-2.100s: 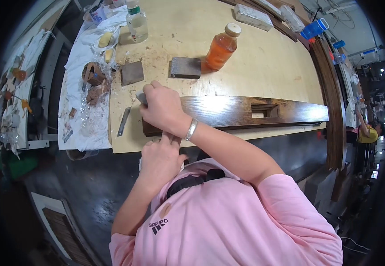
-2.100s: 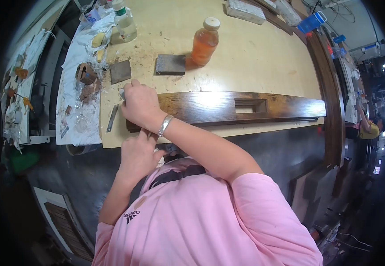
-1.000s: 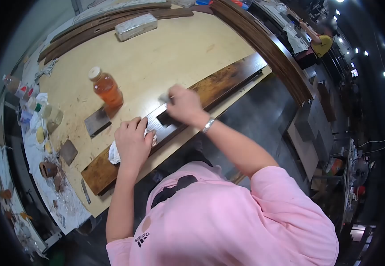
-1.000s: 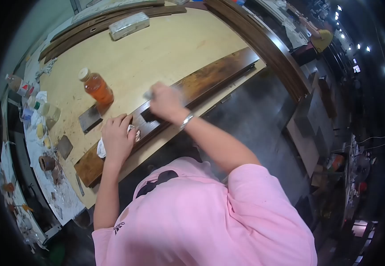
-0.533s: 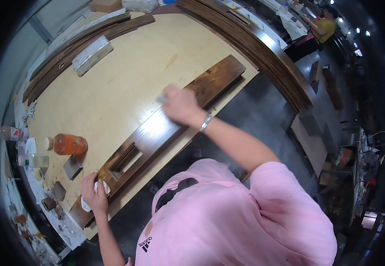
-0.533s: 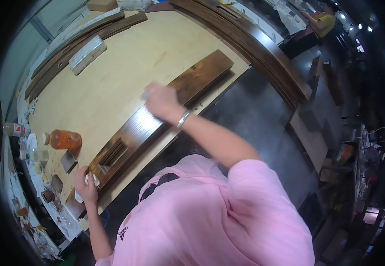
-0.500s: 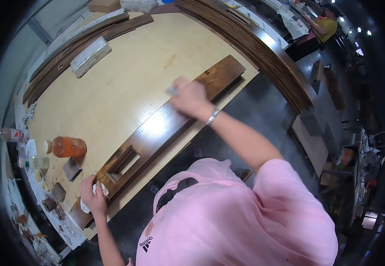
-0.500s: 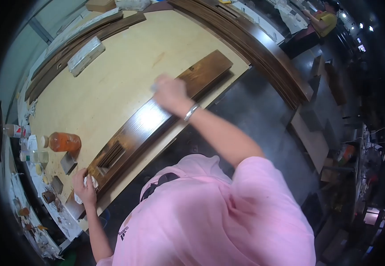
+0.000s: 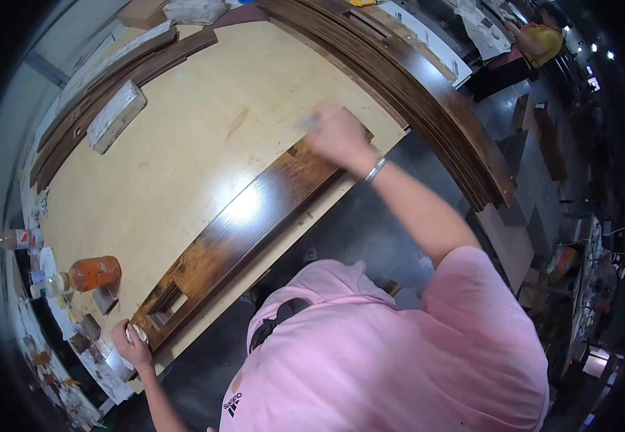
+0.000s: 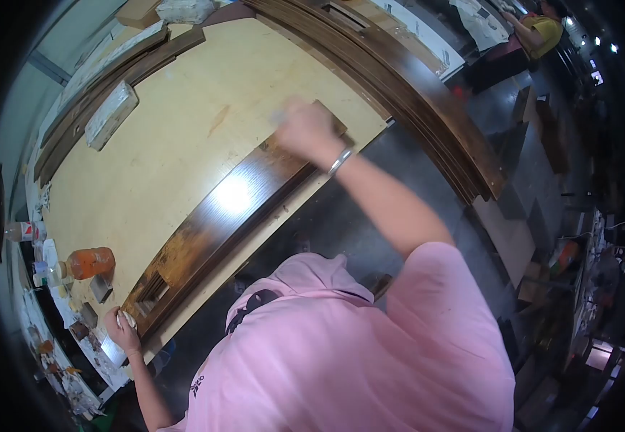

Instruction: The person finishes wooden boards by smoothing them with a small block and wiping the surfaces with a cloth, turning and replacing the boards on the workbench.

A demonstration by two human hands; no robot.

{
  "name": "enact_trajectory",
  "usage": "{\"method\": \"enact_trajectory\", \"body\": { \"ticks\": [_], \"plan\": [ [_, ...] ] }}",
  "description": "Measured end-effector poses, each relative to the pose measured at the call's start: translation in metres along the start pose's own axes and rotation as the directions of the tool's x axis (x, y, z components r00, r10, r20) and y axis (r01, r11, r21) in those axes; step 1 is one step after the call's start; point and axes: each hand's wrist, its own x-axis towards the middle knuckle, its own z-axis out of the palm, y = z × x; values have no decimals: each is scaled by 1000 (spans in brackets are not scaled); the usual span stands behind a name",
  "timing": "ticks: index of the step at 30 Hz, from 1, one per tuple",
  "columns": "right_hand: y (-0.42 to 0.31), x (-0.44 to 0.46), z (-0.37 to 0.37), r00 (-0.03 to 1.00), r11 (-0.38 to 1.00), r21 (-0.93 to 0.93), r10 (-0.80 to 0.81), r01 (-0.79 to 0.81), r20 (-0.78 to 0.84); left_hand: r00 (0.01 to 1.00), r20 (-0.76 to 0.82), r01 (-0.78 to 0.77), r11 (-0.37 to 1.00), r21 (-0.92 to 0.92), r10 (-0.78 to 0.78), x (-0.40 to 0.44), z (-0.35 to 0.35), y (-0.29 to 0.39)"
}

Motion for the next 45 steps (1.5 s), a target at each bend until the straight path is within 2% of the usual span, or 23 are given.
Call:
{"method": "enact_trajectory", "body": {
  "ticks": [1, 3, 6, 9, 13, 14, 17, 20, 23, 24, 27, 28, 31, 32, 33, 34, 36, 37, 39, 41, 42, 45],
  "plan": [
    [31, 17, -13, 993, 997, 4, 75, -75, -88, 1000, 0, 2, 1000, 5, -2, 0, 0, 0],
    [103, 47, -19, 945, 988, -150, -11, -40, -325, 1000, 4, 11, 1000, 21, -11, 0, 0, -1],
    [106, 48, -40, 967, 981, 169, 131, -95, -217, 999, 13, 39, 998, 50, -40, -1, 1, -3],
    [108, 47, -15, 992, 900, 431, -17, 68, -123, 998, 18, 57, 996, 71, -59, -3, 2, -4],
    [126, 9, -28, 999, 897, 441, -5, 26, -49, 999, -6, 45, 995, 85, -45, 0, 3, -3],
    [139, 1, -25, 997, 866, 494, -49, 75, -66, 999, -11, 46, 996, 79, -45, -1, 2, -2],
    [155, -11, -30, 998, 892, 447, -48, 60, -39, 997, 8, 74, 994, 79, -75, -3, 2, -7],
    [143, -6, -27, 988, 863, 498, -11, 87, -154, 998, -8, 66, 994, 83, -66, -3, 3, -8],
    [145, -35, -17, 988, 855, 518, 96, -18, -123, 997, 2, 72, 991, 113, -72, -3, 3, -9],
    [154, -48, -15, 983, 888, 455, 132, -59, -129, 997, 0, 80, 991, 105, -80, -2, 3, -10],
    [157, -76, -13, 930, 854, 516, 243, -69, -277, 995, -8, 102, 990, 95, -101, -7, 4, -15],
    [155, -70, -6, 897, 806, 591, 257, 6, -359, 996, -11, 94, 991, 99, -94, -7, 4, -17],
    [123, -55, -1, 834, 870, 469, 140, 153, -533, 995, -6, 101, 990, 100, -101, -5, 4, -13],
    [113, -57, 6, 862, 886, 456, 166, 83, -479, 994, -3, 111, 989, 99, -111, -4, 4, -11],
    [102, -65, 8, 851, 923, 381, 165, 45, -499, 995, 0, 102, 990, 98, -103, -3, 4, -13],
    [87, -80, 11, 893, 918, 397, 158, 26, -422, 995, -1, 97, 991, 97, -97, -4, 4, -15],
    [68, -111, 33, 921, 890, 386, -87, 243, -379, 996, -4, 87, 991, 101, -87, -4, 4, -15],
    [51, -126, 24, 971, 893, 409, -106, 188, -214, 996, -6, 85, 991, 104, -84, -4, 3, -12],
    [54, -119, 25, 927, 889, 402, -60, 218, -371, 997, -14, 80, 991, 106, -79, -4, 4, -9],
    [61, -94, 8, 867, 870, 493, 241, 6, -436, 997, -26, 71, 992, 103, -69, -4, 4, -10],
    [72, -81, 3, 830, 906, 423, 222, 19, -512, 996, -7, 85, 992, 93, -85, -3, 3, -9],
    [77, -72, 14, 836, 960, 262, 63, 99, -545, 998, -20, 68, 994, 87, -67, -3, 4, -9]
  ]
}}
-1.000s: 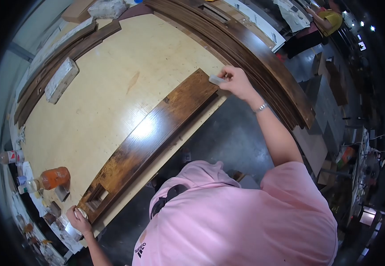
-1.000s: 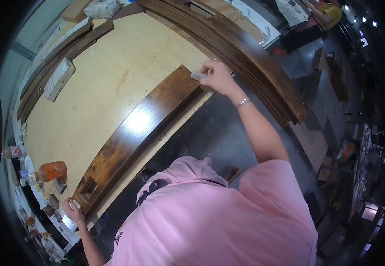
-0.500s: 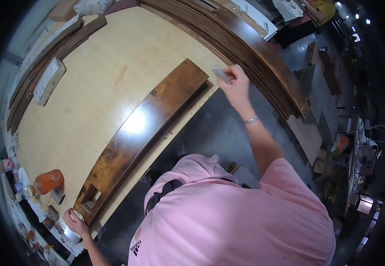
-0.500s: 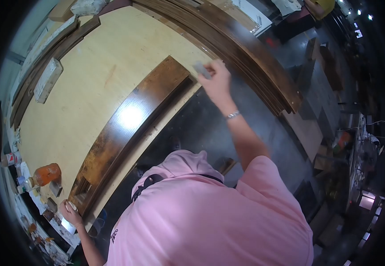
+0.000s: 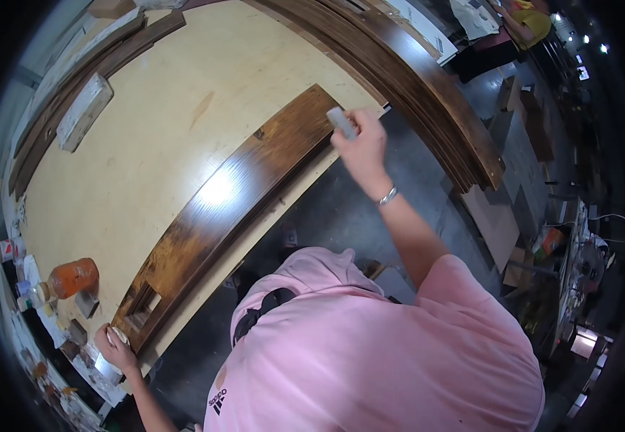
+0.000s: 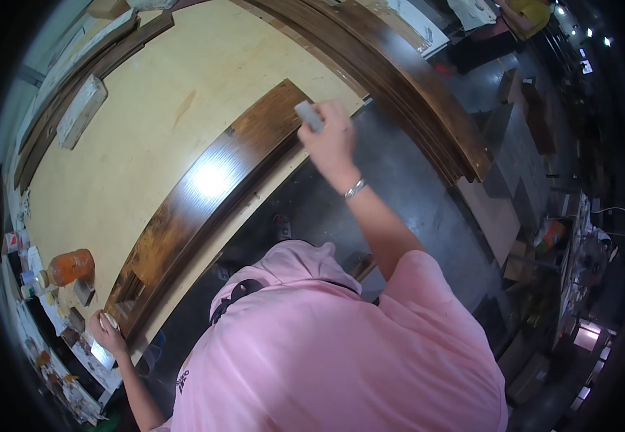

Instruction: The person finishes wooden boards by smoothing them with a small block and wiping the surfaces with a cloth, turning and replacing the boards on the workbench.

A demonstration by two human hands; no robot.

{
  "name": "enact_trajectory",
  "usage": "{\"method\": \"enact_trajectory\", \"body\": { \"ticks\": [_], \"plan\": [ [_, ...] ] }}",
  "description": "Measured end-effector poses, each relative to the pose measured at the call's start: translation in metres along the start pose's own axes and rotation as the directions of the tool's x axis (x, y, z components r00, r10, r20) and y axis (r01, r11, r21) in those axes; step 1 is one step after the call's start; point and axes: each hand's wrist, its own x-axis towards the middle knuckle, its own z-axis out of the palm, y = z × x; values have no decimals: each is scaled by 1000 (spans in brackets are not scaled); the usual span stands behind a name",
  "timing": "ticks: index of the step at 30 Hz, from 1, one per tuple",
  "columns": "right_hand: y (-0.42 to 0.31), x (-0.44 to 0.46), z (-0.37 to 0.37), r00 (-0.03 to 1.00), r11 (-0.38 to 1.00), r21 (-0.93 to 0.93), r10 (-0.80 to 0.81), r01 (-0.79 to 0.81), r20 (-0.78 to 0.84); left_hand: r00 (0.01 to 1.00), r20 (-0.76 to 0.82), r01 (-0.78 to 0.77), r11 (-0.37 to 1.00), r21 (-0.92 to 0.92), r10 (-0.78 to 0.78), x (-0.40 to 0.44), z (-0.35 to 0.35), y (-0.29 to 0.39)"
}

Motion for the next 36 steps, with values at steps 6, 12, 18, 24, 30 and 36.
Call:
{"method": "enact_trajectory", "body": {
  "ticks": [6, 12, 18, 24, 30, 36],
  "plan": [
    [-83, -79, 32, 989, 976, 215, -65, 35, 135, 1000, -17, 1, 999, -38, -1, -1, 1, 4],
    [-138, -120, 53, 943, 934, 323, -234, 152, 235, 993, -81, -82, 997, 5, 82, 4, -1, 13],
    [-201, -173, 78, 924, 931, 297, -289, 210, 252, 984, 20, -170, 967, -188, 176, 11, -12, 5],
    [-281, -229, 103, 912, 944, 262, -279, 202, 300, 802, 530, -172, 956, -235, 275, 46, -86, -99],
    [-387, -301, 148, 745, 805, 354, -583, 476, 324, 656, 714, -160, 969, -186, 245, 67, -80, -141],
    [-515, -392, 211, 435, 507, 632, -855, 586, 282, 596, 662, -532, 841, -100, 455, 82, -83, -118]
  ]
}}
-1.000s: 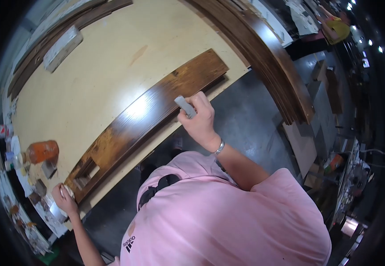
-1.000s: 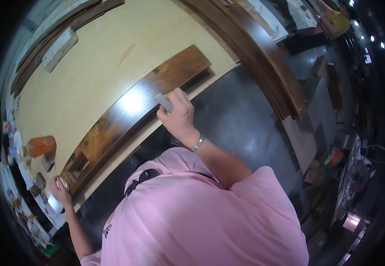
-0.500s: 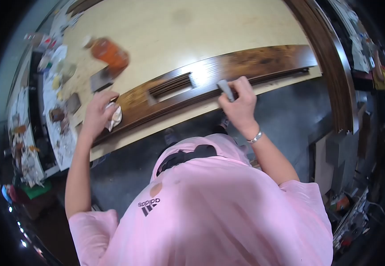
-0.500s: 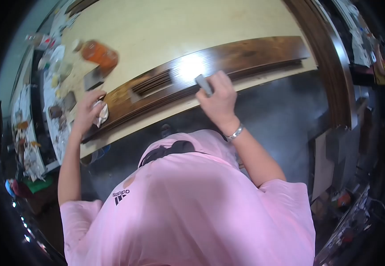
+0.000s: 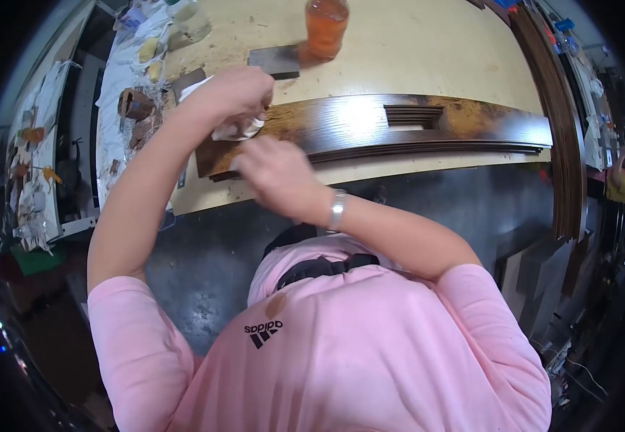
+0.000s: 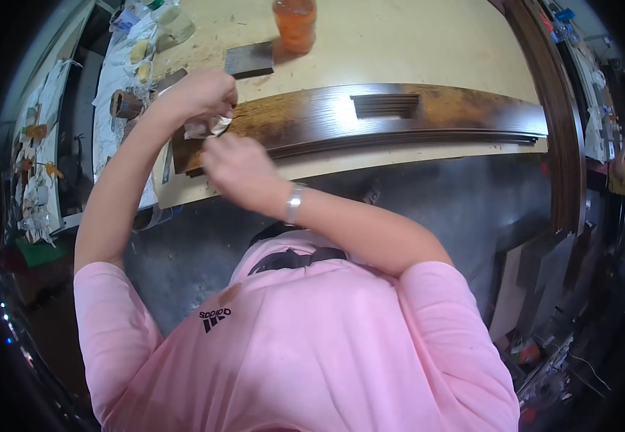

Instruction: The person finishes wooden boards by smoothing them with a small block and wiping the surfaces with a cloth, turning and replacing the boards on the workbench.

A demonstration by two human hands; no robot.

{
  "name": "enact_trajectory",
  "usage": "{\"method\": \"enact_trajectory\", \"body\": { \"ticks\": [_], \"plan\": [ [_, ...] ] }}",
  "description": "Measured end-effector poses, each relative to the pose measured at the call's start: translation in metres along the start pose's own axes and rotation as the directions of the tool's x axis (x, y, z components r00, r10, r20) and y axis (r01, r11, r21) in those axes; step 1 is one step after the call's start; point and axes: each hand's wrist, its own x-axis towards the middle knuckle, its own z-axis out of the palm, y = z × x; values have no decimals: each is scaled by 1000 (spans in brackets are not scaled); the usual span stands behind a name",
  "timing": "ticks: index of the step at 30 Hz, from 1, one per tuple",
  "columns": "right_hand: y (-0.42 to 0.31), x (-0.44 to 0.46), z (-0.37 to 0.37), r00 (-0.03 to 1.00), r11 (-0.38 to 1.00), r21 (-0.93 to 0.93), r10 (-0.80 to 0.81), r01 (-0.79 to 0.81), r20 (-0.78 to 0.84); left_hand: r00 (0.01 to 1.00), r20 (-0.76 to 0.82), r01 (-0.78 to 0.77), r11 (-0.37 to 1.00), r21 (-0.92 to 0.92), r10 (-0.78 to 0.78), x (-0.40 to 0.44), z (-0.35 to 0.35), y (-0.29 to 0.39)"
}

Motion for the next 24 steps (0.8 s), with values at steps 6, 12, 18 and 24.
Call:
{"method": "enact_trajectory", "body": {
  "ticks": [6, 12, 18, 24],
  "plan": [
    [-42, 37, 62, 970, 982, -98, -141, 163, 196, 997, 53, 51, 997, -64, -48, -4, -3, 2],
    [4, -13, -19, 998, 995, -99, 0, 6, 61, 997, -31, 65, 980, -187, -72, -14, 4, 0],
    [76, -118, -158, 897, 763, -479, 413, -434, -155, 996, -67, 47, 981, -188, -61, -17, 11, -4],
    [138, -184, -266, 427, 444, -140, 655, -885, -623, 983, -140, 76, 956, -283, -120, -25, 21, -5]
  ]
}}
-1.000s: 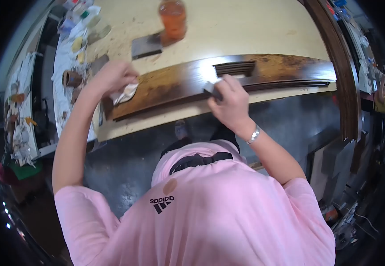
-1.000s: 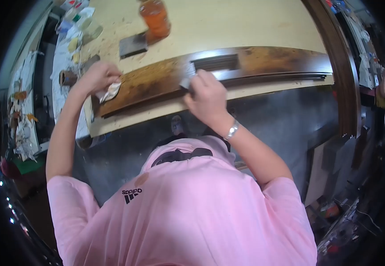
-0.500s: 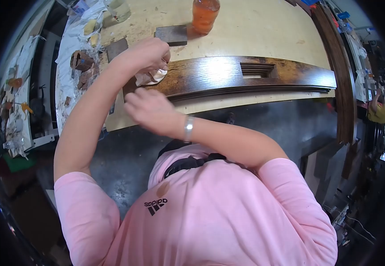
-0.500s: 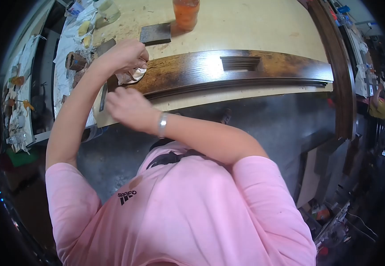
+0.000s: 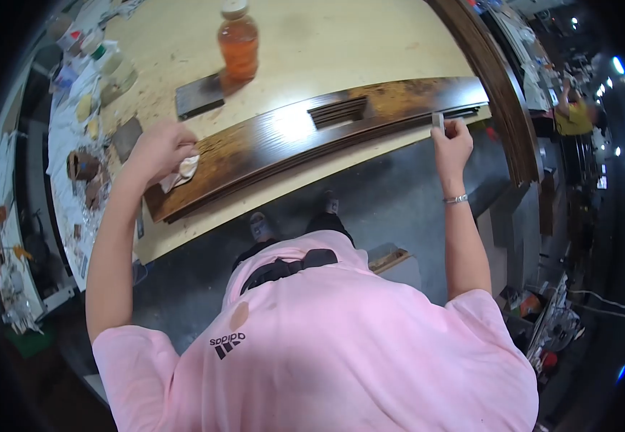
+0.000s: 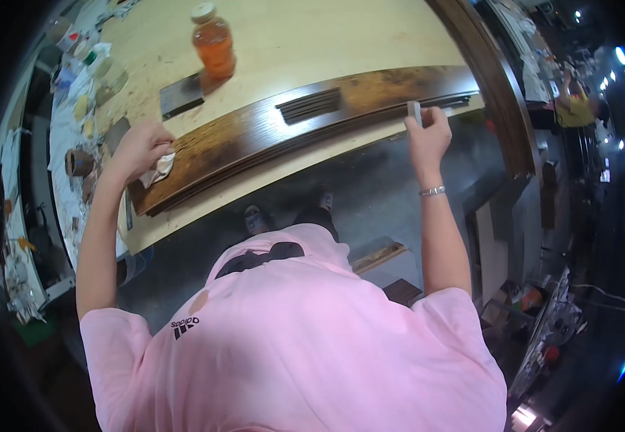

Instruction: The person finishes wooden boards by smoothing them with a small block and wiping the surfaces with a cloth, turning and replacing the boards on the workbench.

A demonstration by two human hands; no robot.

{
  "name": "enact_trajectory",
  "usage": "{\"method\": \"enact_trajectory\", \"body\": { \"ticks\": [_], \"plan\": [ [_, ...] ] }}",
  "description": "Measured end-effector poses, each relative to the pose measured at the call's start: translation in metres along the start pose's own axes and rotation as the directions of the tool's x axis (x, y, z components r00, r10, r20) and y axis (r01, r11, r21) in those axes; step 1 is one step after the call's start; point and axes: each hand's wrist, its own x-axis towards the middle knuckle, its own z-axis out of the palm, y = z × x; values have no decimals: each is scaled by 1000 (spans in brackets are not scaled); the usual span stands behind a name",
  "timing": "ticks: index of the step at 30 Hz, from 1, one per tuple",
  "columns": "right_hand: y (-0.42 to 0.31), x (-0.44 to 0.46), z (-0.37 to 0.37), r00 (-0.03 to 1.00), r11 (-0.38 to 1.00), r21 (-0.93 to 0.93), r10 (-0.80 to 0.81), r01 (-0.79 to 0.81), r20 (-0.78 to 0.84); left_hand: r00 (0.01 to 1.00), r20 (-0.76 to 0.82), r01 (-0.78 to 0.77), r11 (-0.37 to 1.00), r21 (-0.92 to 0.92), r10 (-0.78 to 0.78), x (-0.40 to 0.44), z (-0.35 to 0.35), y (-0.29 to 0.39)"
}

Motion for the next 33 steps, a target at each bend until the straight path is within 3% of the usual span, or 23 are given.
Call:
{"method": "enact_trajectory", "body": {
  "ticks": [2, 3, 5, 6, 7, 8, 9, 12, 15, 18, 20, 22, 23, 25, 26, 28, 29, 30, 32, 33],
  "plan": [
    [-27, 11, -6, 994, 945, 312, 85, -104, 73, 989, -142, -43, 995, -85, 31, -11, 4, 2],
    [-28, 18, 2, 998, 927, 371, 31, -50, 58, 985, -170, -30, 987, -160, 2, -15, 0, 10],
    [-41, 33, 15, 989, 862, 499, 22, -95, 149, 973, -219, -1, 950, -311, -71, -27, -11, 29],
    [-47, 40, 24, 986, 842, 529, 15, -101, 163, 943, -322, -26, 949, -313, -81, -32, -9, 39],
    [-57, 47, 29, 966, 801, 564, 67, -200, 248, 901, -423, -48, 950, -310, -93, -37, -6, 48],
    [-57, 55, 39, 961, 793, 577, 39, -195, 272, 850, -516, -67, 951, -303, -105, -41, -2, 56],
    [-55, 65, 51, 955, 785, 589, 12, -194, 298, 857, -509, 29, 993, -110, -81, -43, 9, 60],
    [-41, 91, 80, 945, 778, 609, -63, -155, 321, 867, -450, 247, 969, 15, -214, -31, 76, 83],
    [-11, 101, 108, 940, 892, 453, -141, -15, 309, 855, -485, 173, 983, -62, -181, 17, 96, 157],
    [-2, 99, 106, 923, 931, 354, -207, 84, 324, 829, -541, -219, 973, -75, 145, 78, 124, 215],
    [0, 93, 103, 915, 905, 421, -226, 70, 334, 822, -552, -283, 943, -176, 143, 80, 113, 241],
    [9, 93, 105, 915, 893, 449, -165, -20, 368, 811, -582, -70, 998, 9, 62, 43, 116, 206],
    [6, 92, 104, 920, 901, 433, -157, -16, 360, 847, -510, 134, 989, -69, -150, 12, 112, 181],
    [4, 93, 106, 916, 899, 438, -159, -20, 368, 730, -610, 339, 938, -70, -309, -58, 111, 120],
    [4, 94, 106, 917, 899, 438, -160, -18, 366, 618, -651, 387, 891, -237, -441, -88, 112, 94],
    [10, 94, 110, 923, 894, 448, -177, 6, 341, 390, -571, 678, 645, -353, -722, -114, 100, 78],
    [12, 94, 113, 928, 891, 453, -184, 18, 324, 363, -674, 620, 707, -340, -643, -108, 115, 78],
    [11, 95, 113, 928, 886, 463, -185, 14, 324, 408, -664, 500, 762, -412, -627, -69, 105, 116],
    [10, 94, 110, 927, 881, 474, -179, 2, 329, 635, -661, 340, 913, -227, -401, -7, 129, 172],
    [12, 93, 108, 927, 884, 468, -180, 5, 329, 746, -654, 104, 992, -72, -125, 6, 126, 196]
  ]
}}
